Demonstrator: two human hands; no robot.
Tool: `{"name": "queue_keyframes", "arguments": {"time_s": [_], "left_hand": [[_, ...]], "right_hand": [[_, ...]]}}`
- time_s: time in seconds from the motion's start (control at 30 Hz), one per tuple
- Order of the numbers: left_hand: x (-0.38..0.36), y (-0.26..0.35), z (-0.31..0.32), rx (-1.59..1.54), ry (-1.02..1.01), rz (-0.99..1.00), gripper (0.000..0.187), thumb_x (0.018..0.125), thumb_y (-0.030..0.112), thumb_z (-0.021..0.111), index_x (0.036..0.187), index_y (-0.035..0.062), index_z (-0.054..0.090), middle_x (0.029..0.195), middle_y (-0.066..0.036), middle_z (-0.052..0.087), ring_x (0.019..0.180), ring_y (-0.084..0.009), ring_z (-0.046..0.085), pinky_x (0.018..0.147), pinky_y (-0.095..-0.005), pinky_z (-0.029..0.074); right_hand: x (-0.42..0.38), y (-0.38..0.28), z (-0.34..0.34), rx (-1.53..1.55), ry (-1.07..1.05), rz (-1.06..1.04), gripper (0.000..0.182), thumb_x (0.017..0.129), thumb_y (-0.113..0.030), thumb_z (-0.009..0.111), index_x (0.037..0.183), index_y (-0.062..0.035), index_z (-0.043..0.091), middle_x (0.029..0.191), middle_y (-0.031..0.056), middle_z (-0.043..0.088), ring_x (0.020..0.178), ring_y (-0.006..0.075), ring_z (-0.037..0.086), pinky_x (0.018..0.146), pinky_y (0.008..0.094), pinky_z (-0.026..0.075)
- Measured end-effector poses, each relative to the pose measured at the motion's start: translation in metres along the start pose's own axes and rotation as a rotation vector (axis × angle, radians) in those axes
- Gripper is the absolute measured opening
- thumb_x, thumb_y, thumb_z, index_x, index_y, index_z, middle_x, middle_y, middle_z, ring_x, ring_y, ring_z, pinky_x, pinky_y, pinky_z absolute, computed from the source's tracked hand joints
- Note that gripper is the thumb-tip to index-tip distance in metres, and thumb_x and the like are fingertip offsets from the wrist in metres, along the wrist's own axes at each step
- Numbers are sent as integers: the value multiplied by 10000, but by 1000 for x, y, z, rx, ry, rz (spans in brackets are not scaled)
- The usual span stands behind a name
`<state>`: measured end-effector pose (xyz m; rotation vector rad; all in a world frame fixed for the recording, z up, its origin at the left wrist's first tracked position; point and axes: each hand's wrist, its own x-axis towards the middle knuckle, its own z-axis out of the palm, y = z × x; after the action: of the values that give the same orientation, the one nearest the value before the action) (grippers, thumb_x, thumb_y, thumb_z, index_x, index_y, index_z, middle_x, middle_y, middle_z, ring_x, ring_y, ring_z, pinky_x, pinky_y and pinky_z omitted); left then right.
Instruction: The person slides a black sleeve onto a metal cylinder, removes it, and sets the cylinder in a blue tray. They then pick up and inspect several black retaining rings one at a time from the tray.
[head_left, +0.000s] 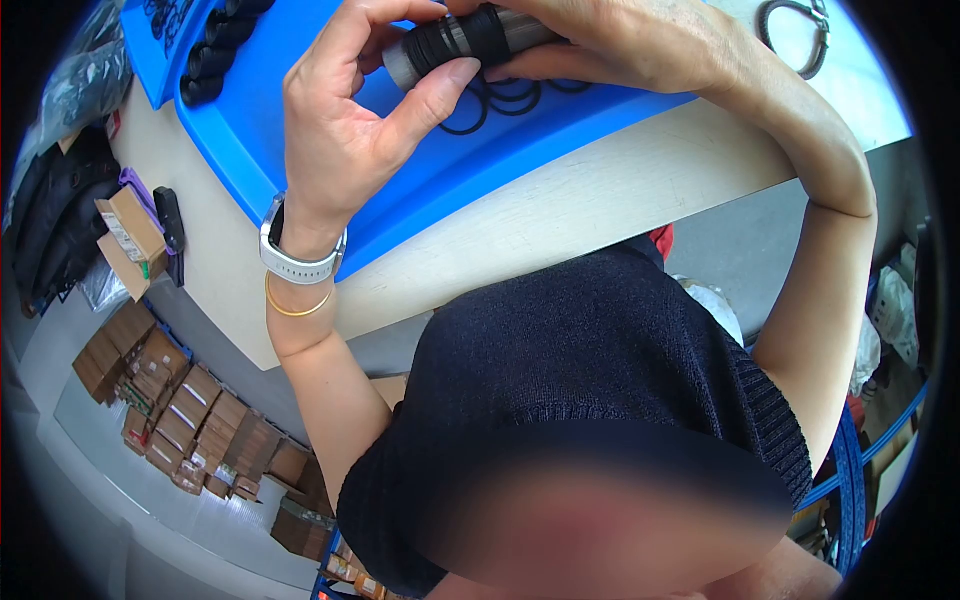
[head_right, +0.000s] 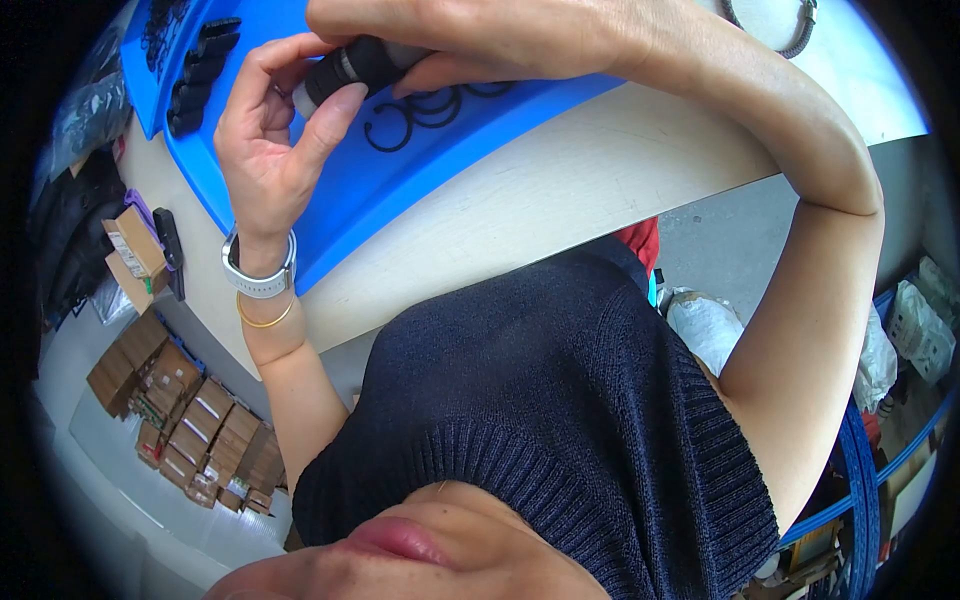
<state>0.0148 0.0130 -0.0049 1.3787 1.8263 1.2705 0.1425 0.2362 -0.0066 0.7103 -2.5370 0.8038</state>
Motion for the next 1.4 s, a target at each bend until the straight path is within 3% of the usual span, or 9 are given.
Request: {"name": "queue_keyframes", "arguments": {"time_s": [0.77, 0.87, 0.93, 1.4], "left_hand": [[1, 0, -1, 53, -14, 35, 410, 900, 40, 768, 1275, -11, 611, 1163, -79, 650, 1044, -146, 646, 931, -265, 516], [1, 0, 0, 47, -4, 49, 407, 902, 33, 765, 1274, -8, 607, 1147, -80, 660, 1030, -141, 650, 918, -259, 518], [0, 0, -1, 38, -19, 3, 405, 903, 32, 767, 1271, -8, 602, 1140, -82, 672, 1017, -139, 657, 910, -256, 524], [1, 1, 1, 48, -4, 5, 411, 906, 57, 772, 1271, -12, 596, 1149, -100, 673, 1042, -149, 657, 926, -268, 525]], "right_hand": [[-1, 1, 0, 2, -38, 28, 371, 811, -170, 798, 974, -49, 488, 752, 62, 628, 619, 246, 673, 501, 360, 516], [-3, 2, 2, 23, 75, -42, 366, 813, -168, 793, 972, -47, 487, 753, 65, 627, 622, 252, 674, 501, 361, 516], [0, 0, -3, 5, -40, 23, 362, 816, -164, 790, 972, -43, 486, 754, 68, 626, 625, 256, 676, 500, 362, 518], [2, -5, -5, -8, -37, 18, 416, 784, -138, 821, 989, -40, 473, 730, 56, 608, 605, 244, 676, 486, 350, 524]]}}
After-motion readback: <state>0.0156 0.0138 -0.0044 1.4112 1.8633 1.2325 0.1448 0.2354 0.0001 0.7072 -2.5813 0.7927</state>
